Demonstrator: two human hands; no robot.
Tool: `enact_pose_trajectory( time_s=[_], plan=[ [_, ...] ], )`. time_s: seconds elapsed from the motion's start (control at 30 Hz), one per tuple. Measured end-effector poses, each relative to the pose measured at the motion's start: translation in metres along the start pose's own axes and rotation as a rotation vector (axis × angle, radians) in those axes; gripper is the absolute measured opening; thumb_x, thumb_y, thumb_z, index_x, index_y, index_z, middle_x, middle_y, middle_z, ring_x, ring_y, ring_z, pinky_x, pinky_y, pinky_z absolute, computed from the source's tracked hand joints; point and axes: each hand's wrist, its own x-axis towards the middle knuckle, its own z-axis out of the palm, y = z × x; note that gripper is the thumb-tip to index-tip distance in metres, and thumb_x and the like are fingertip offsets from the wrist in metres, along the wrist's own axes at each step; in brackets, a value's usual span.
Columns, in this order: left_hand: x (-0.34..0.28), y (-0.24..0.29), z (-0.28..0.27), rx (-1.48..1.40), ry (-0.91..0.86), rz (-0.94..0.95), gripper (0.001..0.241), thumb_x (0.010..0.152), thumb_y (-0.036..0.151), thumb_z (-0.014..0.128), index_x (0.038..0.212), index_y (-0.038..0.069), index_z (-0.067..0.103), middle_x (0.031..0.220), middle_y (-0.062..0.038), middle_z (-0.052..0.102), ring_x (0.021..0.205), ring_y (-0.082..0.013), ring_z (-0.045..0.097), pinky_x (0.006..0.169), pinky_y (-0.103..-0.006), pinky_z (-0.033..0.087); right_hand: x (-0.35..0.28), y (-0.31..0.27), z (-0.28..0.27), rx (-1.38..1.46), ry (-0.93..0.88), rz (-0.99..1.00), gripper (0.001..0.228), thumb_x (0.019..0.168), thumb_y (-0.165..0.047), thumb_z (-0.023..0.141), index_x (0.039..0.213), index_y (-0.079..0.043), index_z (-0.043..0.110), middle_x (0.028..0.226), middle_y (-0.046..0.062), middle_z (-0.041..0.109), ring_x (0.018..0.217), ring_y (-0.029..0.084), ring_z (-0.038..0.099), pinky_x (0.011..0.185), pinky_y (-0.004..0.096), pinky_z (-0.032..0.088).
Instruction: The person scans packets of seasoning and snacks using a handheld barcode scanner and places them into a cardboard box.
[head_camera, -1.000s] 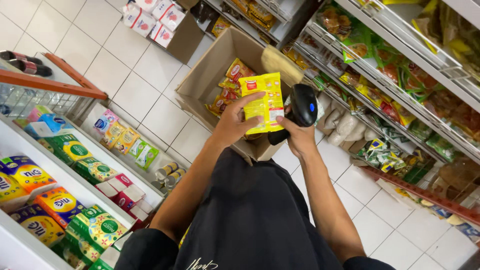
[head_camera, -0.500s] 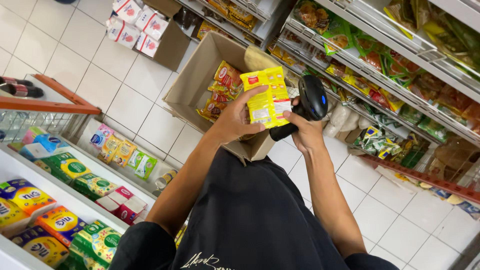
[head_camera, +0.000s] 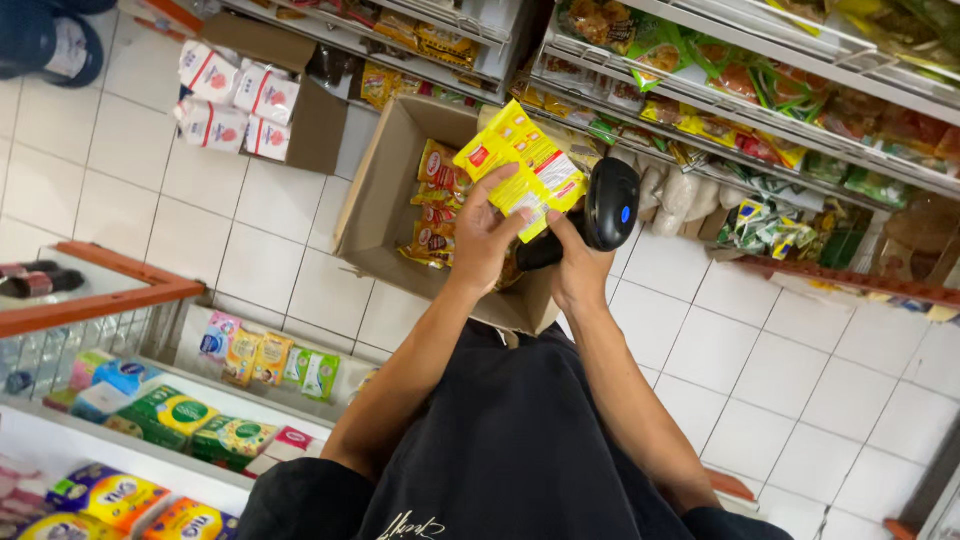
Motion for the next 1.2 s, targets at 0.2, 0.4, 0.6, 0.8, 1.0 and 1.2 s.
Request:
enact_pose_trajectory(
  time_s=[0.2, 0.4, 0.6, 0.8, 1.0, 1.2],
  plan=[
    [0.021, 0.000, -0.018, -0.231, 0.050, -0.311, 0.056, 0.091, -0.007, 0.068, 0.144, 0.004, 0.053, 0.130, -0.010, 0.063, 0.114, -0.0197, 0.064, 0.091, -0.0336, 0.056, 0.009, 0.011, 0.001, 0.054, -0.019, -0.017, 0.036, 0.089, 0.011, 0.074, 0.117, -0.006, 0.058, 0.104, 0.006, 0.064, 0.094, 0.019, 0.064, 0.084, 0.034, 0.055],
    [0.027, 0.020, -0.028, -0.009, -0.215, -0.221, 0.076, 0.083, -0.015, 0.075, 0.147, 0.007, 0.043, 0.136, -0.012, 0.059, 0.123, -0.0196, 0.063, 0.105, -0.0331, 0.055, 0.000, 0.001, 0.005, -0.154, -0.002, 0.003, 0.028, 0.090, 0.002, 0.075, 0.114, -0.004, 0.061, 0.096, 0.005, 0.064, 0.080, 0.017, 0.064, 0.072, 0.031, 0.054],
    [0.044, 0.067, -0.056, 0.314, -0.361, -0.127, 0.085, 0.082, -0.014, 0.075, 0.152, 0.013, 0.034, 0.139, -0.014, 0.056, 0.122, -0.0225, 0.066, 0.097, -0.0345, 0.059, -0.040, -0.031, 0.011, -0.624, -0.317, 0.242, 0.022, 0.089, -0.012, 0.076, 0.106, -0.003, 0.065, 0.085, 0.003, 0.067, 0.062, 0.012, 0.065, 0.057, 0.029, 0.054],
    [0.047, 0.088, -0.071, 0.400, -0.403, -0.101, 0.083, 0.084, -0.013, 0.075, 0.153, 0.013, 0.035, 0.142, -0.014, 0.055, 0.126, -0.0231, 0.065, 0.096, -0.0345, 0.062, -0.063, -0.028, 0.041, -0.737, -0.434, 0.316, 0.024, 0.089, -0.014, 0.080, 0.100, 0.000, 0.065, 0.078, 0.004, 0.067, 0.061, 0.011, 0.065, 0.056, 0.029, 0.054],
    [0.049, 0.095, -0.077, 0.500, -0.443, -0.006, 0.082, 0.083, -0.013, 0.075, 0.151, 0.012, 0.037, 0.148, -0.012, 0.049, 0.129, -0.0234, 0.062, 0.094, -0.0339, 0.064, -0.072, -0.031, 0.063, -0.659, -0.408, 0.295, 0.036, 0.081, -0.015, 0.079, 0.112, -0.010, 0.060, 0.079, -0.002, 0.063, 0.057, 0.008, 0.059, 0.050, 0.027, 0.051],
    [0.042, 0.093, -0.079, 0.550, -0.425, -0.090, 0.084, 0.084, -0.010, 0.076, 0.154, 0.013, 0.036, 0.142, -0.014, 0.056, 0.122, -0.0226, 0.067, 0.091, -0.0324, 0.064, -0.072, -0.034, 0.044, -0.814, -0.477, 0.341, 0.023, 0.084, -0.018, 0.082, 0.091, -0.003, 0.066, 0.070, 0.004, 0.066, 0.057, 0.012, 0.063, 0.052, 0.029, 0.053]
  ],
)
